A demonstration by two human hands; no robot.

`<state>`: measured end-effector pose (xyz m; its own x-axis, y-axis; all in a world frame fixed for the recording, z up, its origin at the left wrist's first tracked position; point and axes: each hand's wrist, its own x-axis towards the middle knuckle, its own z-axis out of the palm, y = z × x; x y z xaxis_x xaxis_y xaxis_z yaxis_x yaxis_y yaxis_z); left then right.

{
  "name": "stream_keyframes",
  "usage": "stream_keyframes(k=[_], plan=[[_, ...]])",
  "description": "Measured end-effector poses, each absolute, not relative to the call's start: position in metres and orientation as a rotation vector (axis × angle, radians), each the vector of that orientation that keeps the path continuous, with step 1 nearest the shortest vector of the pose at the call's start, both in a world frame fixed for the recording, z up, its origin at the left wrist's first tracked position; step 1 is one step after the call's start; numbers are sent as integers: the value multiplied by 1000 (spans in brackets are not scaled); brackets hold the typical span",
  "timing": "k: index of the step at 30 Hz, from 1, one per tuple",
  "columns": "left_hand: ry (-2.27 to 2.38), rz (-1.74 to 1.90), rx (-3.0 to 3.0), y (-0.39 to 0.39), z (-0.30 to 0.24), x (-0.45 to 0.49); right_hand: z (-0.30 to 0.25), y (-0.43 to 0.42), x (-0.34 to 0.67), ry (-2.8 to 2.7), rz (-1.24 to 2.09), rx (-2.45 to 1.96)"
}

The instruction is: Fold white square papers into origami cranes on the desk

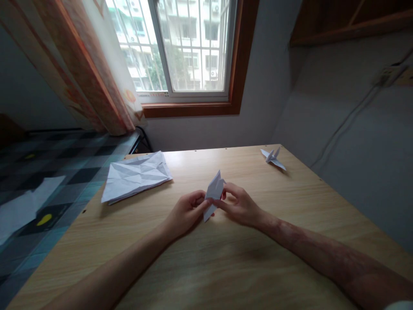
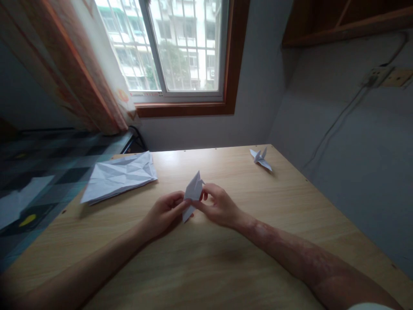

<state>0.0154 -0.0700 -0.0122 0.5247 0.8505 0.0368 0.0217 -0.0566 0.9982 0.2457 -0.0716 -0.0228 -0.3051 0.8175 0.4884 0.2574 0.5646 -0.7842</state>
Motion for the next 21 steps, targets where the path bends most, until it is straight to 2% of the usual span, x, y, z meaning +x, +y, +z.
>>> stream_keyframes(k=[5,14,21], plan=[[824,825,1627,-71,-7,15,-23,-74,247,-1807,859,-830],[794,815,1689,-73,-4,15,-34,-75,246,-1664,595,-802],[776,815,1635,-73,-7,15,-35,-74,247,-1636,542,-751]])
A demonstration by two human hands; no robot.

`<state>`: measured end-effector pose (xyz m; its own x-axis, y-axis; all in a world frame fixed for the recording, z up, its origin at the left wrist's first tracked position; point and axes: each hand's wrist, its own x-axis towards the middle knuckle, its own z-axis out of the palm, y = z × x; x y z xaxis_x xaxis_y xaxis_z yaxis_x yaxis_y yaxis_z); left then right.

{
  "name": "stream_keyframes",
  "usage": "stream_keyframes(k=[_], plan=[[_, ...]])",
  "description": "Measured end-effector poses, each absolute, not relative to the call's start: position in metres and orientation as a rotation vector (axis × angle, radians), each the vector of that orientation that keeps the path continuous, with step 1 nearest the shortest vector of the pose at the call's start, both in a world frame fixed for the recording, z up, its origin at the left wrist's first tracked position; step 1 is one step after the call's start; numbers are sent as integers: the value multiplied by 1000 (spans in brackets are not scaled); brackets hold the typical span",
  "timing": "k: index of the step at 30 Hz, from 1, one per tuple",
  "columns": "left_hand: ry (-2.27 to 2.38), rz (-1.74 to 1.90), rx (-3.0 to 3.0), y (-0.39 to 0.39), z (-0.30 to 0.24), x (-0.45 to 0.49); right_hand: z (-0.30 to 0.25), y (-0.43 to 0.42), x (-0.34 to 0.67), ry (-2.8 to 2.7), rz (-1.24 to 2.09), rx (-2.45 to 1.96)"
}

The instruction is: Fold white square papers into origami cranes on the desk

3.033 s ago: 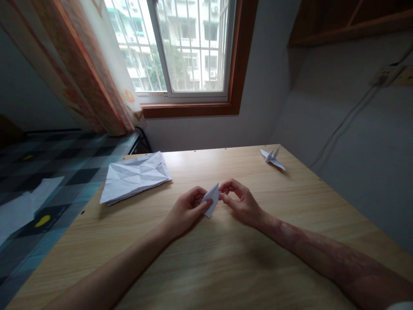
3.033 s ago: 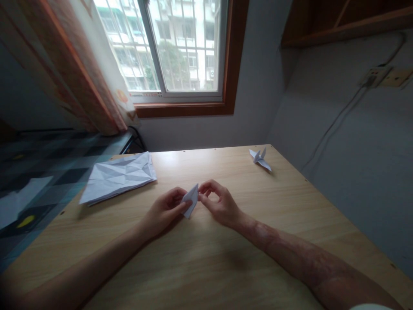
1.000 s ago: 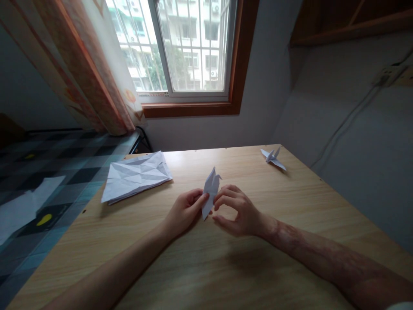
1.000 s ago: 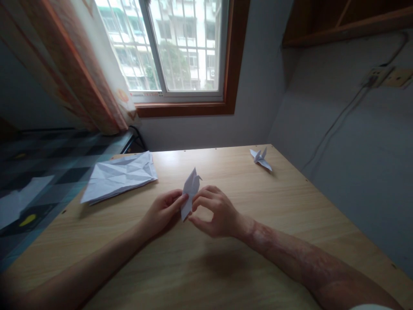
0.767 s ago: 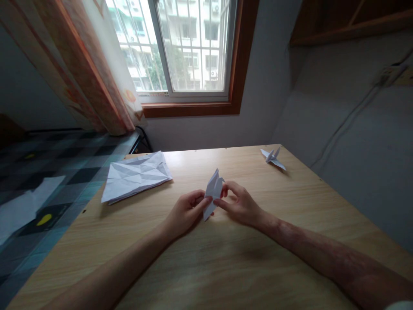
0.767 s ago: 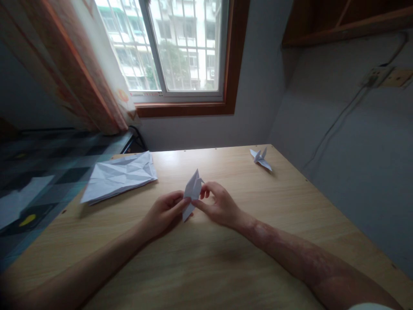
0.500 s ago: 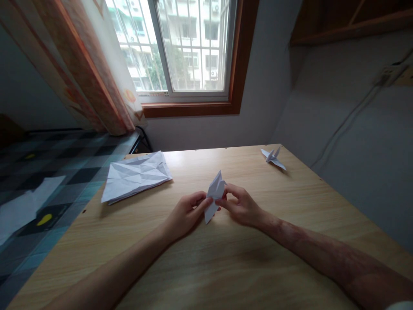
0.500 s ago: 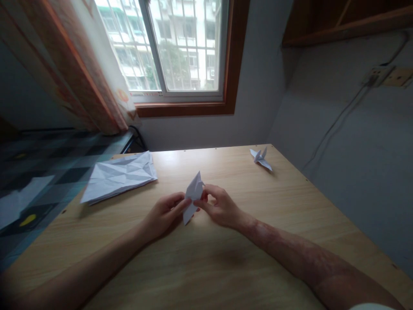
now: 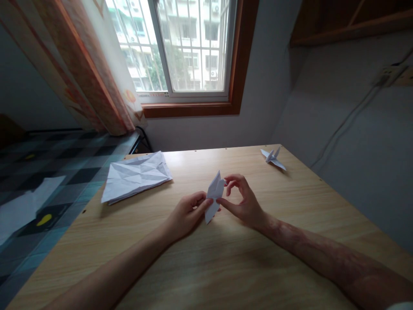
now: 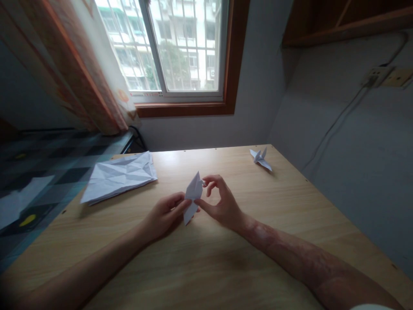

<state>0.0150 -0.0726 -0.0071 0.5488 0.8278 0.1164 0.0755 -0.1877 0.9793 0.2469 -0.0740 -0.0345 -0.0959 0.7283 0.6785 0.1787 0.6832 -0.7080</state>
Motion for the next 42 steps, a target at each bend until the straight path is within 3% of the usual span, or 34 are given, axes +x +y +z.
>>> stream_keyframes(k=[14,28,33,42], plan=[[855,826,1838,-73,-10,15,-19,-72,250,-1869,697,-668],[1088,1051,2303,-78,-11,12,-19,-71,251,-1904,573,-753],[1061,1234,2210,-76,-6,15,-17,-74,250,-1867,679,-782],[893,1063,1944,-72,0,13,-26,-73,249,-1765,936,-826]])
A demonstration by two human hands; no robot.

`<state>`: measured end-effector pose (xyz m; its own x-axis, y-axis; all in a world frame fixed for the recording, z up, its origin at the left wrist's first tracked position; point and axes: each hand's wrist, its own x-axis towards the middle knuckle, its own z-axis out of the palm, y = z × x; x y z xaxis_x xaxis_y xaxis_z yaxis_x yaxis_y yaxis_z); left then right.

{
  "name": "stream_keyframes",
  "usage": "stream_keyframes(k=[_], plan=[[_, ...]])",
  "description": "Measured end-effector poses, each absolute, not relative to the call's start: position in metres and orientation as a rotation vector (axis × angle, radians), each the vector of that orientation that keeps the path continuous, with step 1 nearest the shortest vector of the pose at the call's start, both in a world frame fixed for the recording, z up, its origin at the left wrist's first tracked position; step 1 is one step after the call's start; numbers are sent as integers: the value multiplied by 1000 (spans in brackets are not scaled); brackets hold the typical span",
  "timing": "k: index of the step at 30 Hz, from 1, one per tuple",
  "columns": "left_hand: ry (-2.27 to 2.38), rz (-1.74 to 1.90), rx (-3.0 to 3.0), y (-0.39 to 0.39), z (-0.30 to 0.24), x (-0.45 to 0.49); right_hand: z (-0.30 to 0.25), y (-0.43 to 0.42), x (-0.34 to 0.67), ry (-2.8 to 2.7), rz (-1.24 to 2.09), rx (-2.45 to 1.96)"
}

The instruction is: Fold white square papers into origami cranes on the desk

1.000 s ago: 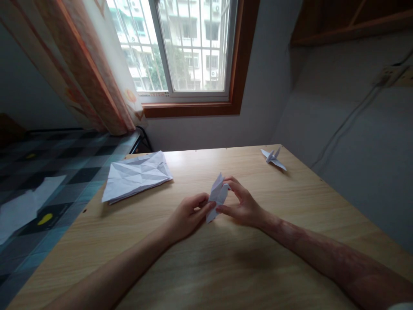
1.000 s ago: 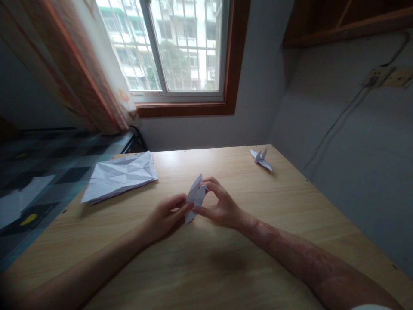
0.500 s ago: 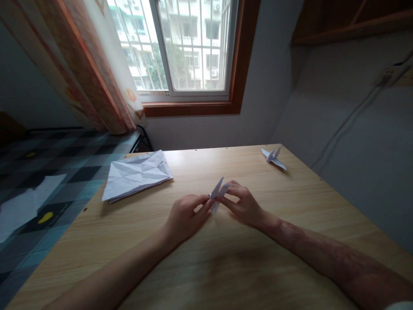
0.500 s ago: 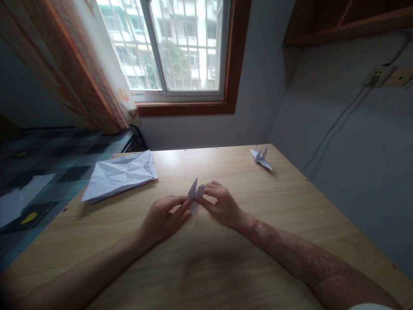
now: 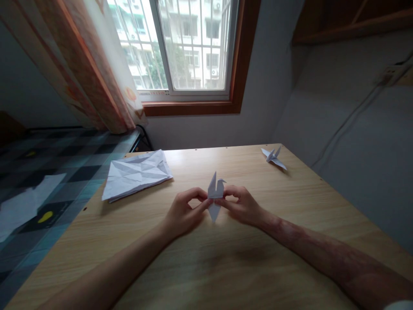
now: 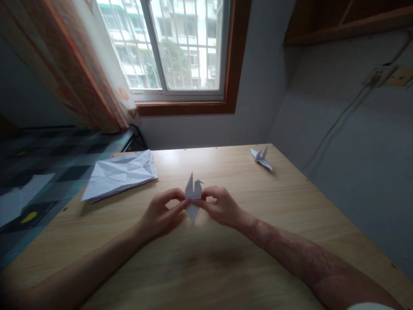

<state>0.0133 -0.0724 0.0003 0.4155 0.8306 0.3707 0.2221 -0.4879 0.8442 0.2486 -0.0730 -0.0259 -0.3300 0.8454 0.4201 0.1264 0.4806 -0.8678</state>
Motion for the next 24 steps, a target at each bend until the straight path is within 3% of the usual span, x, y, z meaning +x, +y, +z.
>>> stream_keyframes(k=[12,24], plan=[[872,911,1590,-68,-6,15,-27,-74,242,-1586,1352,-755],[912,981,1516,-62,-8,14,-33,-68,252,-1587,1250,-724]])
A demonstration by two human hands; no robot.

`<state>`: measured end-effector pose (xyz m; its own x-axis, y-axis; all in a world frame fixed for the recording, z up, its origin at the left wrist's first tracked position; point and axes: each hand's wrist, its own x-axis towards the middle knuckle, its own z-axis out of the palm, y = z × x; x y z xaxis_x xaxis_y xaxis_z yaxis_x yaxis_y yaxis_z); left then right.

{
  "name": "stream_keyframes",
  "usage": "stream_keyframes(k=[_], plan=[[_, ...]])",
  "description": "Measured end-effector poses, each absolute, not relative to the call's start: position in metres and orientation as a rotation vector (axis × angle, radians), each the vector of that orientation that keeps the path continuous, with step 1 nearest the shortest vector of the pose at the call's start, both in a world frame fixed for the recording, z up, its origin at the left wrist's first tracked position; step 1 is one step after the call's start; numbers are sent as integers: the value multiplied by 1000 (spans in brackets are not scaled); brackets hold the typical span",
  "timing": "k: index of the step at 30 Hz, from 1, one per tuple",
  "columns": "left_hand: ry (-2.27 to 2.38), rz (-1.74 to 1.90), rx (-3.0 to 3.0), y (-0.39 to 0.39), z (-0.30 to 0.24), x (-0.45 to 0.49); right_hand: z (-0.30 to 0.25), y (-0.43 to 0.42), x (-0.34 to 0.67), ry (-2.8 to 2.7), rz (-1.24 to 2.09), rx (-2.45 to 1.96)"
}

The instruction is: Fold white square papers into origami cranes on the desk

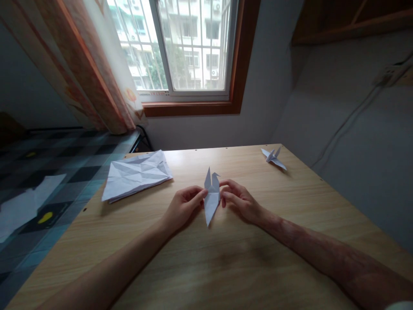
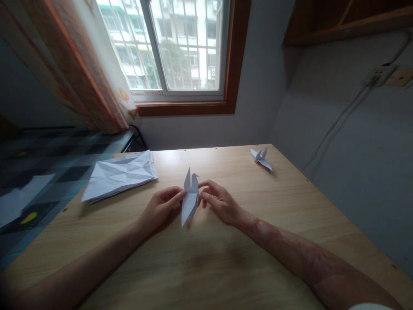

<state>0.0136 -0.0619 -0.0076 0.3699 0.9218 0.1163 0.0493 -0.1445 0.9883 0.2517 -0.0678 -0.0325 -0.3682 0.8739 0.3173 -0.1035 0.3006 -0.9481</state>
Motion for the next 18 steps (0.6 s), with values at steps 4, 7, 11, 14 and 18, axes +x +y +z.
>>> stream_keyframes(k=[4,7,11,14,18], plan=[[904,1032,1544,-60,-7,14,-29,-69,251,-1632,1133,-742],[905,1045,1531,-59,-9,13,-25,-72,250,-1662,1030,-794],[871,995,1506,-59,-11,12,-23,-74,250,-1666,966,-815],[849,1004,1512,-58,-9,12,-25,-75,249,-1652,932,-839],[807,1068,1539,-57,-4,14,-26,-75,248,-1619,900,-846]])
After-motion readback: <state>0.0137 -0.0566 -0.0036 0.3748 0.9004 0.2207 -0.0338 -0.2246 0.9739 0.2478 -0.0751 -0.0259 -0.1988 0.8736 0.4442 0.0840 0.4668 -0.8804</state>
